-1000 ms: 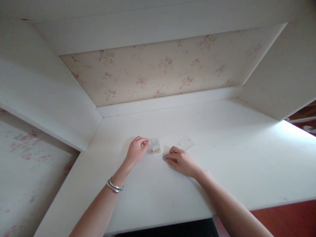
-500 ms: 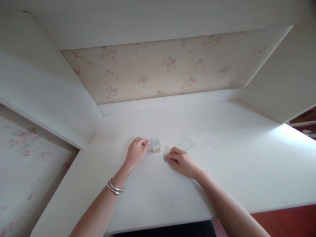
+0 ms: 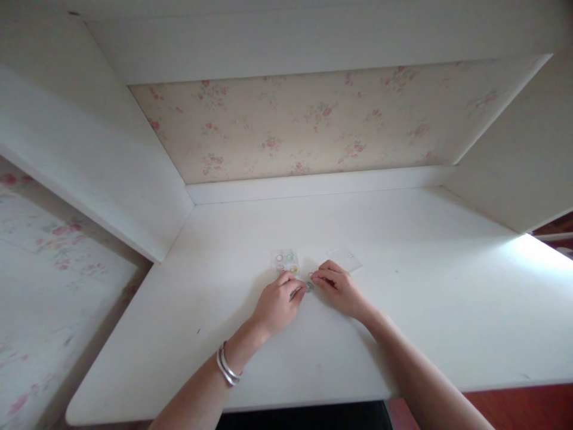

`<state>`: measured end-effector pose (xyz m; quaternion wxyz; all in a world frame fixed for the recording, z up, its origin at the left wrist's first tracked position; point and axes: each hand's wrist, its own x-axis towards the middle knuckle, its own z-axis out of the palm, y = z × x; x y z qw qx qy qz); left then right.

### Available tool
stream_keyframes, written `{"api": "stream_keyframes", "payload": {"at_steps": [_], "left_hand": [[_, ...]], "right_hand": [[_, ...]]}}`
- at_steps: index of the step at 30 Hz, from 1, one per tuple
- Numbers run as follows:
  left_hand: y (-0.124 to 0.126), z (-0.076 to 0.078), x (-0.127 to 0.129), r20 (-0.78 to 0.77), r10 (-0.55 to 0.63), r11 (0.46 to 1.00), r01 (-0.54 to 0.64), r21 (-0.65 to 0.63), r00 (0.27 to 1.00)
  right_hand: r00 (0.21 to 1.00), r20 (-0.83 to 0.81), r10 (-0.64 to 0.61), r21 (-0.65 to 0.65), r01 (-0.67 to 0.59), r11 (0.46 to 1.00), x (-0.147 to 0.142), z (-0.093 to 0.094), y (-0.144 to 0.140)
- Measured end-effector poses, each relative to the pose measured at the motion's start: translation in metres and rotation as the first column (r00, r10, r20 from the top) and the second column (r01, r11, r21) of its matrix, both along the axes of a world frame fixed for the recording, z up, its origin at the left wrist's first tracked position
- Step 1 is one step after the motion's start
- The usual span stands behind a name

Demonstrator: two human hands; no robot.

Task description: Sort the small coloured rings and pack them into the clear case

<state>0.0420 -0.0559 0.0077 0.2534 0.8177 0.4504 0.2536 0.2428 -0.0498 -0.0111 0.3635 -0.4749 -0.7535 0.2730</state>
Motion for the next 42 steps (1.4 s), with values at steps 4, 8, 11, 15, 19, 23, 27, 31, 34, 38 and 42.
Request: {"api": "stream_keyframes", "payload": {"at_steps": [4,8,11,15,19,23,27,31,34,38,42], "left_hand": [[-0.002,-0.003,0.005,-0.129,-0.031,0.998,0.038,0.051,0.991],[-0.002,-0.005,0.007,-0.221,-0.034,0.993,0.059,0.105,0.975],[-0.002,-0.006,0.006,-0.266,-0.018,0.992,0.051,0.117,0.964],[-0.002,-0.006,0.005,-0.265,-0.011,0.993,0.042,0.112,0.964],[-0.003,-0.005,0.004,-0.218,-0.001,0.996,0.021,0.090,0.976],[-0.003,-0.006,0.002,-0.164,0.001,0.998,0.008,0.058,0.987],[-0.001,-0.007,0.001,-0.087,-0.001,1.000,0.002,0.015,0.996],[0.002,-0.008,0.000,0.060,0.017,0.998,-0.014,-0.054,0.998],[0.005,-0.009,-0.001,0.152,0.031,0.995,-0.016,-0.102,0.988],[0.008,-0.009,-0.002,0.250,0.053,0.993,-0.025,-0.114,0.967],[0.016,-0.002,-0.008,0.273,0.104,0.991,-0.077,-0.109,0.956]], "right_hand": [[0.993,-0.057,-0.106,0.005,0.107,0.994,-0.010,0.002,0.006],[0.993,-0.019,-0.115,0.083,0.116,0.990,-0.026,0.009,0.015],[0.993,0.024,-0.112,0.130,0.108,0.986,-0.041,0.017,0.027],[0.990,0.079,-0.117,0.139,0.105,0.985,-0.061,0.024,0.046],[0.976,0.190,-0.108,0.098,0.090,0.991,-0.073,0.021,0.062],[0.969,0.223,-0.106,0.065,0.093,0.994,-0.070,0.018,0.068],[0.977,0.129,-0.172,0.090,0.161,0.983,-0.055,0.023,0.063],[0.978,0.071,-0.198,0.057,0.194,0.979,-0.036,0.026,0.044],[0.986,0.030,-0.167,0.025,0.166,0.986,-0.024,0.021,0.023],[0.997,0.048,-0.059,-0.013,0.060,0.998,-0.014,0.010,-0.003],[0.984,0.158,0.077,-0.014,-0.076,0.997,-0.012,0.006,-0.014]]}}
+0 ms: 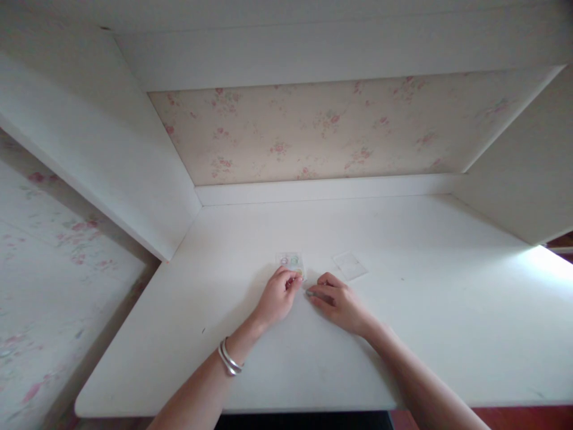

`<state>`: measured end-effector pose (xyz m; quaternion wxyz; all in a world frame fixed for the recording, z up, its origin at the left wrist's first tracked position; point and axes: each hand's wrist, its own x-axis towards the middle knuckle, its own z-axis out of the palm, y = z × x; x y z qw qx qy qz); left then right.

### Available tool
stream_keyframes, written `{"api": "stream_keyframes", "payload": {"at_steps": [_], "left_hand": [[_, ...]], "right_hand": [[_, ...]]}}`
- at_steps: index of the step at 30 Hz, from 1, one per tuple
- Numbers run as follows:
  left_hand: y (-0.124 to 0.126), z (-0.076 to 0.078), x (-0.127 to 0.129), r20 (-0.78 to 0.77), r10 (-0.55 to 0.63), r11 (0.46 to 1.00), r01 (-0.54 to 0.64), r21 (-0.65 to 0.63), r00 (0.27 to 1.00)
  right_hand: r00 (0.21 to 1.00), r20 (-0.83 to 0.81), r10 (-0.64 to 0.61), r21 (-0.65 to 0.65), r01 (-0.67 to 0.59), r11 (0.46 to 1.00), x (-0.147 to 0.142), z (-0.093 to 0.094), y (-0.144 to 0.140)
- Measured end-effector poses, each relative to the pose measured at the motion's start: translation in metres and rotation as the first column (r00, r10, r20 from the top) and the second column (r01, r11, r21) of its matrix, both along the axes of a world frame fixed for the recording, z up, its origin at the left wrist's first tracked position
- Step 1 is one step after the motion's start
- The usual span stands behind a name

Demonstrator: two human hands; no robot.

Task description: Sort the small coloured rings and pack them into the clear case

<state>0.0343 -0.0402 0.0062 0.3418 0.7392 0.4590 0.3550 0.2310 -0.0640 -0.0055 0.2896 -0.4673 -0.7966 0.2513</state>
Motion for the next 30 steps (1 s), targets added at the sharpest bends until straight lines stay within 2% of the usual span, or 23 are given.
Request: {"api": "stream_keyframes", "payload": {"at_steps": [4,8,12,17,20,25,30], "left_hand": [[0.018,0.011,-0.012,-0.049,0.072,0.997,-0.070,0.043,0.996],[0.042,0.015,-0.024,-0.111,0.141,0.986,-0.129,0.110,0.984],[0.059,0.009,-0.030,-0.181,0.161,0.979,-0.133,0.157,0.970],[0.064,-0.007,-0.029,-0.276,0.143,0.978,-0.094,0.184,0.951],[0.061,-0.010,-0.030,-0.255,0.156,0.977,-0.111,0.179,0.954],[0.039,0.000,-0.033,-0.186,0.189,0.975,-0.162,0.153,0.964],[-0.002,0.007,-0.018,-0.174,0.043,0.995,-0.026,0.100,0.984]], "right_hand": [[0.994,0.105,0.030,0.061,-0.037,0.997,-0.001,0.003,-0.001],[0.991,0.132,0.028,0.094,-0.040,0.995,0.000,0.006,-0.001],[0.994,0.107,0.014,0.092,-0.024,0.995,0.001,0.006,-0.002],[0.997,0.073,-0.007,0.097,0.000,0.995,0.003,-0.002,-0.001],[0.999,0.026,-0.026,0.082,0.024,0.996,0.004,-0.004,0.000],[0.996,-0.074,-0.048,0.015,0.049,0.999,0.005,-0.003,0.000],[0.970,-0.196,-0.147,-0.012,0.147,0.989,-0.002,-0.004,0.007]]}}
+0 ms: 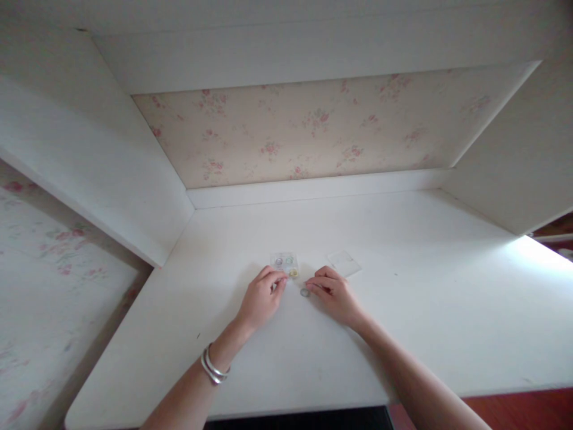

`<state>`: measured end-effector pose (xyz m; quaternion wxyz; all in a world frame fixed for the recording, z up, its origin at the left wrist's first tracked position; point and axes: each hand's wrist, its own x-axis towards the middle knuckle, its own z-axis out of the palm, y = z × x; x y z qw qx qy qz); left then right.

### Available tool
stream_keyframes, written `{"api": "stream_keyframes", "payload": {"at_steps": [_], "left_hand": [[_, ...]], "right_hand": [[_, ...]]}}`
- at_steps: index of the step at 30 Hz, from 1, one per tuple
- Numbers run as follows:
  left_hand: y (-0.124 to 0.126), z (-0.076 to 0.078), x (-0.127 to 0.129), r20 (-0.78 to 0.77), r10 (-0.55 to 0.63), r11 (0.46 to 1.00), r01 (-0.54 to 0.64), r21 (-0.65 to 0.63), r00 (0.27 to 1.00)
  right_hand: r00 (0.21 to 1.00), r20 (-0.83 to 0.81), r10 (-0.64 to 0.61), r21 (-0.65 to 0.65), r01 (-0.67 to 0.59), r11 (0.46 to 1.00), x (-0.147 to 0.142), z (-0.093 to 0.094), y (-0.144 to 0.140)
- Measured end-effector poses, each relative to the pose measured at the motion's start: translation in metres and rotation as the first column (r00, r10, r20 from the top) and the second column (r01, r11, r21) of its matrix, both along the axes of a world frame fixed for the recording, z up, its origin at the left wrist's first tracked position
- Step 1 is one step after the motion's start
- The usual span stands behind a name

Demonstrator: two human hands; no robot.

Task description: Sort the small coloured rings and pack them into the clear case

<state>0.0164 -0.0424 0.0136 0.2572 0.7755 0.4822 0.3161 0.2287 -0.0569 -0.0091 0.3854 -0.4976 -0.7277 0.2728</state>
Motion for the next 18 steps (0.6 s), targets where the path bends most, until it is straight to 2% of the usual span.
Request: {"api": "stream_keyframes", "payload": {"at_steps": [4,11,15,18], "left_hand": [[-0.022,-0.003,0.019,-0.104,-0.125,0.992,0.121,-0.043,0.987],[-0.026,-0.007,0.027,-0.342,-0.142,0.988,0.153,0.006,0.929],[-0.028,-0.008,0.028,-0.357,-0.131,0.988,0.149,0.024,0.925],[-0.028,-0.008,0.027,-0.337,-0.138,0.988,0.152,0.017,0.931]], "right_hand": [[0.996,-0.060,-0.059,0.020,0.060,0.998,-0.010,0.002,0.012],[0.998,0.011,-0.067,0.110,0.065,0.992,-0.042,0.021,0.044],[0.991,0.127,-0.032,0.168,0.010,0.986,-0.057,0.014,0.064],[0.974,0.224,-0.031,0.196,-0.014,0.980,-0.058,0.007,0.071]]}}
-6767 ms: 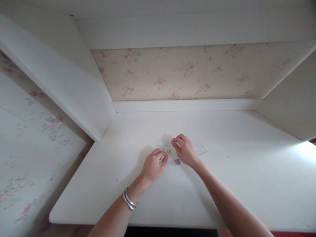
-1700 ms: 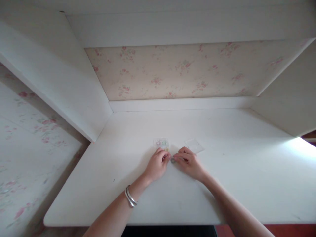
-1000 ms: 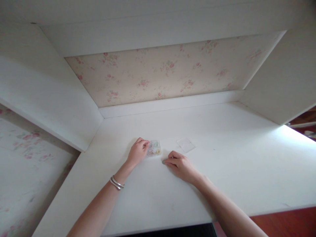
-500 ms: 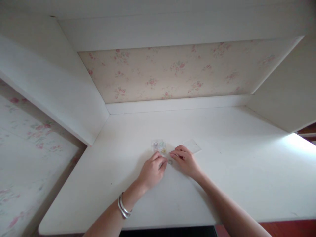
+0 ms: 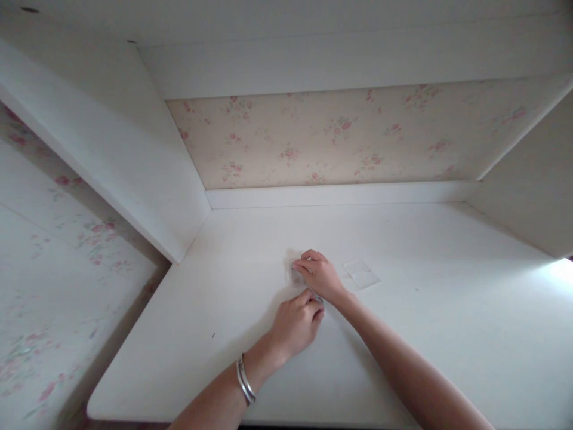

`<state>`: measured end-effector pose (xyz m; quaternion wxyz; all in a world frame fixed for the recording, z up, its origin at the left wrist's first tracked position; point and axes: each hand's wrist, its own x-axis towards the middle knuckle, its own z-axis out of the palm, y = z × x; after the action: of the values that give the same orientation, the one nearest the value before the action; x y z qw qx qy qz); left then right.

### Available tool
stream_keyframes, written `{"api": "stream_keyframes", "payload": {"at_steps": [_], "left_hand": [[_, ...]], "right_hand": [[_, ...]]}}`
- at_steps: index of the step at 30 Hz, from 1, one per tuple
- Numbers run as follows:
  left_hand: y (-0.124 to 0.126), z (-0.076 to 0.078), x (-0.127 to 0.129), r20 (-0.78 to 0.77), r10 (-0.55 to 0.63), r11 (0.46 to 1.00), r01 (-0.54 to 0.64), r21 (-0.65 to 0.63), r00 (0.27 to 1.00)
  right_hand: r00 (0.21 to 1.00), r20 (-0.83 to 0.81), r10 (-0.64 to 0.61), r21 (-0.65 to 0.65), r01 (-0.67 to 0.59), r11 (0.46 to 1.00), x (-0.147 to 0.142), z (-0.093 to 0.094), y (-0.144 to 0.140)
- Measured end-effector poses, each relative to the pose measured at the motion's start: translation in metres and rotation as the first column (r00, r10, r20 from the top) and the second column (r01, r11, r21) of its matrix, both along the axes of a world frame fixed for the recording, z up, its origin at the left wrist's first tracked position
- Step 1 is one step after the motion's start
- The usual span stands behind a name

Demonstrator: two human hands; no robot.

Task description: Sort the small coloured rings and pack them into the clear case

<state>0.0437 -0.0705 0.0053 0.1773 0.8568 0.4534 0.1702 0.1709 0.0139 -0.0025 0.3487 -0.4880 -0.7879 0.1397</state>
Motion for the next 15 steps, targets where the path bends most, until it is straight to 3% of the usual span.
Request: {"api": "stream_keyframes", "payload": {"at_steps": [7,15], "left_hand": [[0.002,0.001,0.000,0.018,0.018,0.999,-0.017,-0.046,1.000],[0.003,-0.005,-0.001,0.135,0.045,0.991,-0.027,-0.132,0.990]], "right_hand": [[0.981,-0.144,-0.129,-0.061,0.121,0.991,0.030,0.009,-0.022],[0.979,-0.179,-0.100,-0.219,0.059,0.974,0.055,-0.001,-0.062]]}}
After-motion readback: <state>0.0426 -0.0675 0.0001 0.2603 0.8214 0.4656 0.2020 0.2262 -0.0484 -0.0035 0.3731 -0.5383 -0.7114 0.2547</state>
